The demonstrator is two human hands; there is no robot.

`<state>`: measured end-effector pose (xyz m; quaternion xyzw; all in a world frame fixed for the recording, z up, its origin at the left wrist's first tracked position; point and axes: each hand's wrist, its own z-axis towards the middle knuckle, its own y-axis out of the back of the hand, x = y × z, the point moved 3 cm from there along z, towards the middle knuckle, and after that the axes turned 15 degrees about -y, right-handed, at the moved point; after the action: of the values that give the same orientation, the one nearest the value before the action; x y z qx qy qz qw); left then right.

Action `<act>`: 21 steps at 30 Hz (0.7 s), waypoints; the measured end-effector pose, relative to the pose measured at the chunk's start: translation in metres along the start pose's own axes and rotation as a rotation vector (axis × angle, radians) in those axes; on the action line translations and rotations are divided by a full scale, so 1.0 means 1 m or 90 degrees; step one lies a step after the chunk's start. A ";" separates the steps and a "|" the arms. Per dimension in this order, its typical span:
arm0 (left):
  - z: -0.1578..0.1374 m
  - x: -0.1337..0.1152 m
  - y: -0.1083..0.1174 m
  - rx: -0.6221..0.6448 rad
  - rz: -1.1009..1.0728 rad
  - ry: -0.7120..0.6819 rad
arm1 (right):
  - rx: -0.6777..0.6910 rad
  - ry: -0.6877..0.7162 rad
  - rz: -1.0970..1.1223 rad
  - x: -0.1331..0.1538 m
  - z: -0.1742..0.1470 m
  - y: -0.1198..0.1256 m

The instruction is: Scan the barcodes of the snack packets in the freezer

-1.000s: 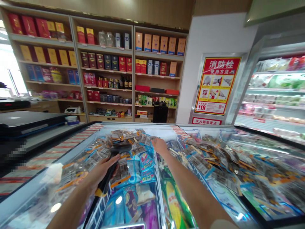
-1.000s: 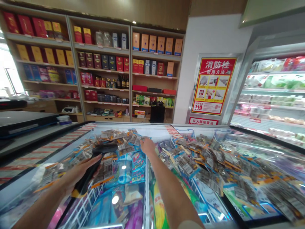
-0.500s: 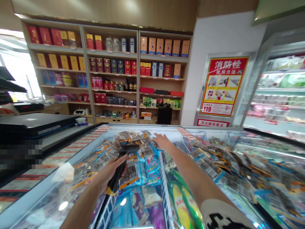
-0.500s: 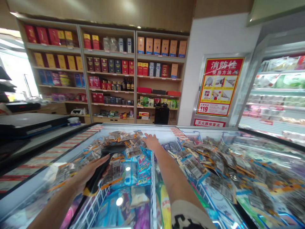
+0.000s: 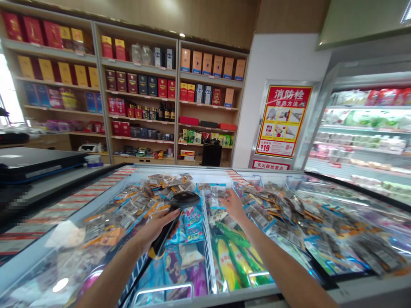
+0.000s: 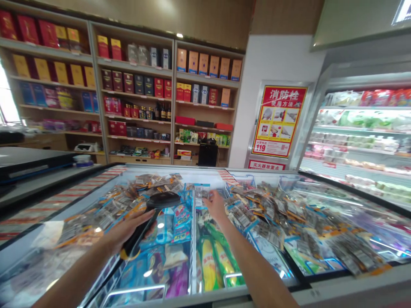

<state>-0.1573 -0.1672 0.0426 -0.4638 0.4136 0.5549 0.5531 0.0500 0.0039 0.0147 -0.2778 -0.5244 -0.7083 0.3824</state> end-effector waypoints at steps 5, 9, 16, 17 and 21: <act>-0.002 -0.004 -0.007 0.023 0.017 -0.012 | 0.009 -0.062 0.086 -0.003 -0.015 -0.005; -0.002 -0.006 -0.009 0.026 0.030 -0.008 | -0.025 -0.044 0.038 0.000 -0.017 -0.003; -0.001 -0.004 -0.009 0.020 0.001 -0.006 | 0.001 -0.035 0.063 -0.003 -0.016 -0.005; -0.001 -0.003 -0.008 0.021 0.003 -0.005 | 0.002 -0.033 0.061 -0.003 -0.016 -0.005; -0.002 -0.001 -0.010 0.041 0.000 -0.021 | -0.014 -0.026 0.042 -0.002 -0.017 -0.006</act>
<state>-0.1475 -0.1685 0.0441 -0.4363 0.4220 0.5489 0.5747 0.0465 -0.0110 0.0050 -0.3133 -0.5151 -0.6952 0.3915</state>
